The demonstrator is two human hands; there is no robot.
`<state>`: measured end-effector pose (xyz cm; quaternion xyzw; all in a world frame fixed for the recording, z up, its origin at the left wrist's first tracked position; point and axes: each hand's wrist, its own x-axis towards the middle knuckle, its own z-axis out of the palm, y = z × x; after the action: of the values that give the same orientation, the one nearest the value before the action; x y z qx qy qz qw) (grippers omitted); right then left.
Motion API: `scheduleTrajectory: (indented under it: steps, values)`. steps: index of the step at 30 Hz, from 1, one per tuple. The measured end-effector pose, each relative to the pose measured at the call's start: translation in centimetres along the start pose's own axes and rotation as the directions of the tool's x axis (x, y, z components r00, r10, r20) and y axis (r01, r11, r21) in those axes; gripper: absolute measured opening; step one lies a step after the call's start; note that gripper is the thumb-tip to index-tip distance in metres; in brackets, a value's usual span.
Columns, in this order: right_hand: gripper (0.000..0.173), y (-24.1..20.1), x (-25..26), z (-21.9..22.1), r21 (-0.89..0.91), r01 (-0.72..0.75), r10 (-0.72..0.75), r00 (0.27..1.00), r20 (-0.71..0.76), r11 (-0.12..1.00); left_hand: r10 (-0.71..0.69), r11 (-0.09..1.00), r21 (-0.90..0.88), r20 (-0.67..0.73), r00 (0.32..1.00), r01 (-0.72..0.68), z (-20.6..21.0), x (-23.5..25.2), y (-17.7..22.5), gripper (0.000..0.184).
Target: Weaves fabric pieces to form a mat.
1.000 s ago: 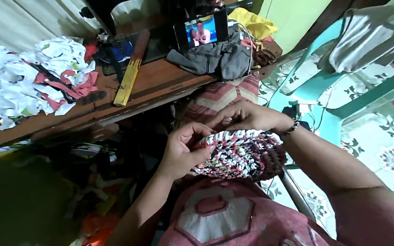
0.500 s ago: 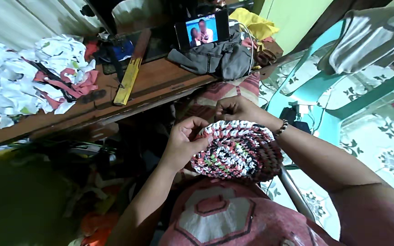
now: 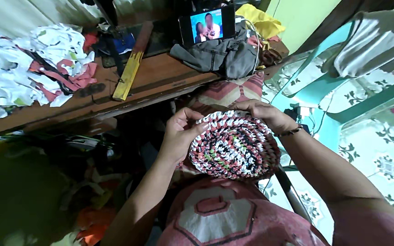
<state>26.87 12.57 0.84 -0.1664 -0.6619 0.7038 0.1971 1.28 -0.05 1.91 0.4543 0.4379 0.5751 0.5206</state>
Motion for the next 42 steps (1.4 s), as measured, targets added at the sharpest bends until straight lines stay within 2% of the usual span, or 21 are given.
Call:
scheduleTrajectory:
  steps: [2, 4, 6, 10, 14, 18, 20, 22, 25, 29, 31, 34, 38, 42]
  values:
    - [0.040, -0.6, 0.0, 0.0, -0.079, 0.046, -0.039, 0.996, 0.082, 0.996, -0.009, 1.000, 0.007, -0.023, 1.000, 0.009, 0.3, -0.1, 0.2, 0.020]
    - [0.019, -0.7, -0.2, 0.1, -0.075, 0.076, -0.070, 0.995, 0.076, 0.994, -0.008, 1.000, 0.011, -0.018, 1.000, 0.009, 0.3, -0.1, 0.4, 0.018]
    - [0.012, -0.8, -0.4, 0.0, -0.045, 0.079, -0.077, 0.996, 0.045, 0.996, -0.005, 1.000, 0.003, 0.014, 1.000, 0.005, 0.1, 0.0, 0.6, 0.016]
    - [0.010, -0.5, -0.7, 0.1, -0.023, 0.078, -0.079, 0.997, -0.016, 0.997, 0.052, 0.992, 0.113, 0.078, 0.996, -0.061, -0.4, 0.2, 0.4, 0.025]
    - [0.010, -0.4, -0.9, 0.0, -0.008, 0.085, -0.085, 0.996, -0.007, 0.996, 0.188, 0.933, 0.292, 0.099, 0.977, -0.209, -0.1, 0.2, -0.1, 0.011]
    - [0.009, -0.4, -2.1, 0.4, -0.001, 0.090, -0.090, 0.994, -0.069, 0.996, 0.188, 0.926, 0.312, 0.110, 0.976, -0.213, 0.1, -0.3, -0.2, 0.015]
    - [0.024, -0.3, -2.6, 0.4, 0.020, 0.086, -0.084, 0.995, -0.062, 0.996, 0.245, 0.918, 0.296, 0.101, 0.964, -0.265, 0.2, -0.5, -0.4, 0.014]
    - [0.043, -0.6, -2.7, 0.1, 0.075, 0.022, -0.013, 0.994, -0.109, 0.997, 0.287, 0.914, 0.261, 0.121, 0.950, -0.310, 0.4, -0.4, -0.4, 0.013]
    - [0.046, -1.3, -1.1, -0.9, 0.069, -0.002, 0.007, 0.997, -0.071, 0.998, 0.305, 0.923, 0.189, 0.178, 0.936, -0.337, 1.0, -0.4, -0.1, 0.012]
    - [0.037, -1.8, 0.7, -1.3, -0.098, 0.028, -0.025, 0.999, 0.036, 0.995, 0.321, 0.920, 0.160, 0.217, 0.922, -0.358, 1.7, -0.4, 0.0, 0.010]
    - [0.030, -1.5, 1.5, -1.1, -0.181, 0.118, -0.092, 0.985, 0.144, 0.976, 0.335, 0.916, 0.148, 0.235, 0.913, -0.374, 1.9, -0.4, 0.0, 0.007]
    - [0.019, -1.0, 2.2, -0.8, -0.259, 0.231, -0.185, 0.964, 0.192, 0.938, 0.350, 0.911, 0.134, 0.251, 0.903, -0.390, 1.9, -0.4, 0.2, 0.006]
    - [0.015, -0.8, 2.0, 0.0, -0.180, 0.289, -0.254, 0.948, 0.192, 0.940, 0.350, 0.909, 0.157, 0.221, 0.910, -0.387, 1.6, -0.3, -0.1, 0.006]
    - [0.010, -0.2, 1.4, 0.4, -0.100, 0.265, -0.245, 0.954, 0.173, 0.959, 0.343, 0.911, 0.165, 0.207, 0.916, -0.379, 1.6, -0.4, -0.3, 0.007]
